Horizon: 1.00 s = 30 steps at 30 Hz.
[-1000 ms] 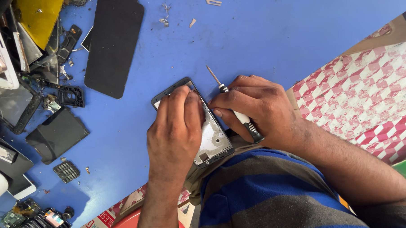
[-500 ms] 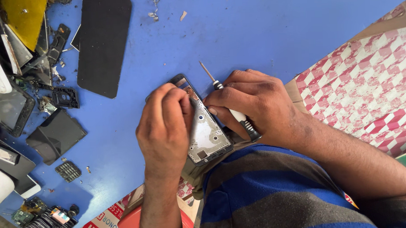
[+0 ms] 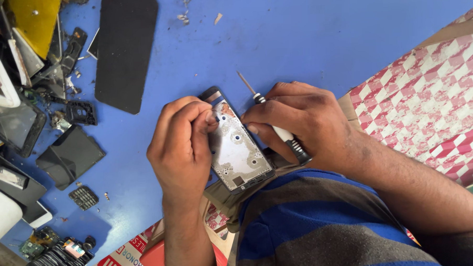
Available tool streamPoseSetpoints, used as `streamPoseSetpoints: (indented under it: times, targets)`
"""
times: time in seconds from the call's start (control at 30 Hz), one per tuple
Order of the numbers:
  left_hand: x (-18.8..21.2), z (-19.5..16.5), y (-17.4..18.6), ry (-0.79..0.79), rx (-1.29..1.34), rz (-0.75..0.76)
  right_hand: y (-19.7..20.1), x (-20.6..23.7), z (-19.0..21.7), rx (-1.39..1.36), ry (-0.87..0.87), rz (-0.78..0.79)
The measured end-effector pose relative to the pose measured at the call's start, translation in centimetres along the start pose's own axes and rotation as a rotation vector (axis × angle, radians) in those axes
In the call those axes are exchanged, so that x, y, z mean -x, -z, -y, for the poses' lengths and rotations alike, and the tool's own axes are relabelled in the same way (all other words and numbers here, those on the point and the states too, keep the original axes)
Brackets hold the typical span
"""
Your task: The person uses a screwdriver to scrape adhesive residue from the back of a disassembled smartphone. They repeatedly scrape the same area, occasionally pause to wipe the surface, and continue scraping until the clip ends.
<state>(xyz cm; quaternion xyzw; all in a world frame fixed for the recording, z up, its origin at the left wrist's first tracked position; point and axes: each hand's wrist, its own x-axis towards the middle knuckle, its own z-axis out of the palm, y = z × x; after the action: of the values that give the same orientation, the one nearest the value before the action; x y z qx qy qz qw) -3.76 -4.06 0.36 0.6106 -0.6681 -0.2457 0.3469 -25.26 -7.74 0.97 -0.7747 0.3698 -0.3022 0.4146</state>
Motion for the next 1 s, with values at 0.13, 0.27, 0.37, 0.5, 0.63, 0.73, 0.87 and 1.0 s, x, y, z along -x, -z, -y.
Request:
streamPoseSetpoints:
  times: [0.13, 0.27, 0.37, 0.5, 0.63, 0.73, 0.87, 1.0]
  targets:
    - [0.4, 0.2, 0.3, -0.064, -0.018, -0.033, -0.6, -0.1, 0.2, 0.115, -0.011, -0.038]
    - [1.0, 0.3, 0.4, -0.104, 0.004, -0.049, -0.8, -0.1, -0.2, 0.03, 0.028, -0.056]
    - [1.7, 0.2, 0.7, -0.11, 0.015, -0.073, -0.8, 0.3, -0.5, -0.033, -0.004, -0.054]
    - [2.7, 0.7, 1.7, -0.023, 0.079, -0.11, -1.2, 0.3, -1.5, -0.112, 0.026, -0.063]
    - [3.3, 2.0, 3.4, 0.035, -0.074, -0.177, -1.5, 0.3, -1.8, -0.076, 0.029, -0.057]
    - [4.1, 3.0, 4.9, 0.08, -0.147, -0.235, -1.7, -0.4, -1.1, -0.068, 0.016, -0.041]
    - [6.6, 4.2, 7.7, 0.125, -0.291, -0.305, -1.9, 0.0, 1.2, 0.026, -0.165, -0.033]
    - [9.9, 6.0, 11.8, 0.272, -0.407, -0.379, -3.7, 2.3, -0.3, -0.077, -0.304, -0.067]
